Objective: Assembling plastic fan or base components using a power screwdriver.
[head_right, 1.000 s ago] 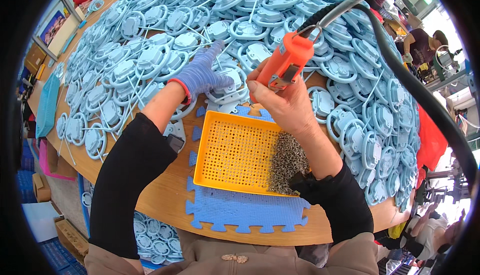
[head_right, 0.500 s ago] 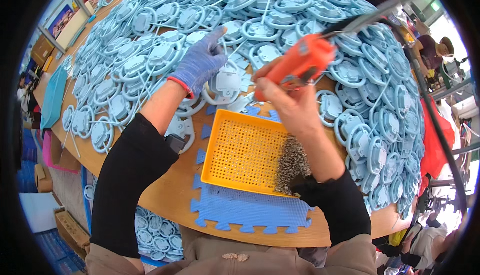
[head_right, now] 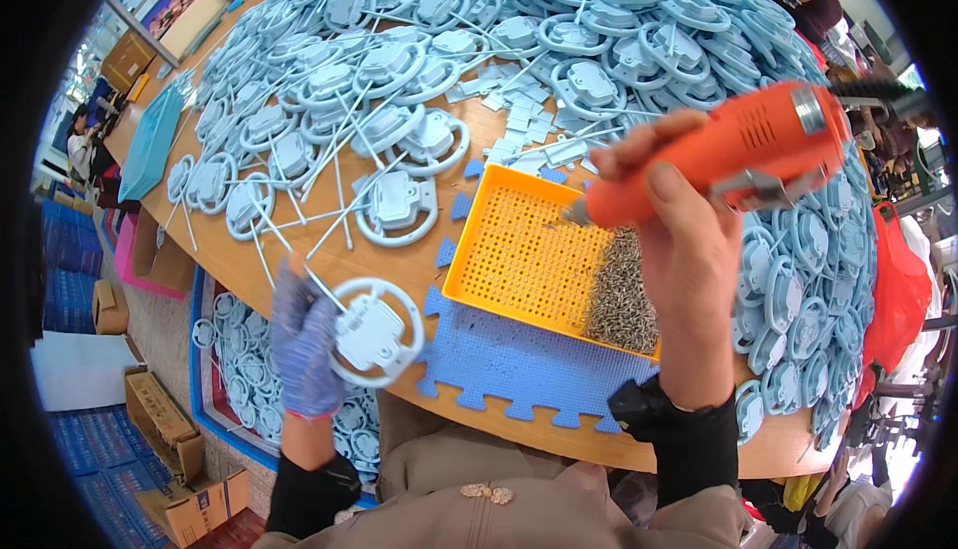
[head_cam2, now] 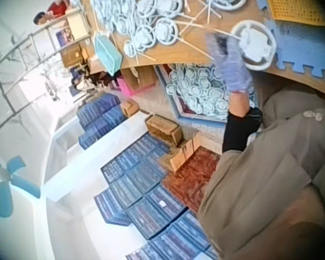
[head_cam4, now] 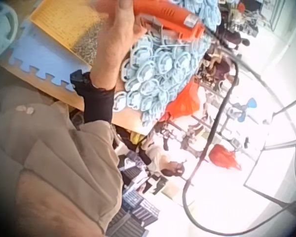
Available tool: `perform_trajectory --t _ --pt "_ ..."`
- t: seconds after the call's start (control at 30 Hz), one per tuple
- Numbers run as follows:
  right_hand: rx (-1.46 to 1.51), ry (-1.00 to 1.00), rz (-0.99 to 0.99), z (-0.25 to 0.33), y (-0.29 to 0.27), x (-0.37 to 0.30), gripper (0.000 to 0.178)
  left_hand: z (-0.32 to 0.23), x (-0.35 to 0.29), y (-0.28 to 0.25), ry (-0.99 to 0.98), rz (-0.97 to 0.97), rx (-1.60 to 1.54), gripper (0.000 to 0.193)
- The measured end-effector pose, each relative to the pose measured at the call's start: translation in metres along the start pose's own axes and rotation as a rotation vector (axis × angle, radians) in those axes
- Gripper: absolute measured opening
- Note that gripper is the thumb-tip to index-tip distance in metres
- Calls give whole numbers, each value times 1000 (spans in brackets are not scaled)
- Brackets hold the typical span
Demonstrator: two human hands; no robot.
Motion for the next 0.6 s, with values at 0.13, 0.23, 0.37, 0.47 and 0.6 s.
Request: perform_trajectory --t 0.13,0.23,0.37,0.47,0.6 --pt "-24 -13 128 -32 51 24 28 36 -27 -11 -35 14 -21 62" --pt "-98 45 190 -72 73 37 23 34 -34 2 -183 196 51 66" --pt "-116 123 173 -106 74 41 19 19 -23 -13 56 274 508 63" --pt "-117 163 138 -126 72 35 17 -16 -9 -10 380 253 979 62" --pt "-93 139 119 -124 70 35 17 -46 32 37 676 441 1134 63"
Point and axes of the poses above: each hand's wrist, its own x-axis towards the middle knuckle, its own y-axis out of the palm, z = x × y, the point moved 6 cm from there along x, towards the middle knuckle, and after that the axes turned 2 degrees about z, right-handed, at the moved point
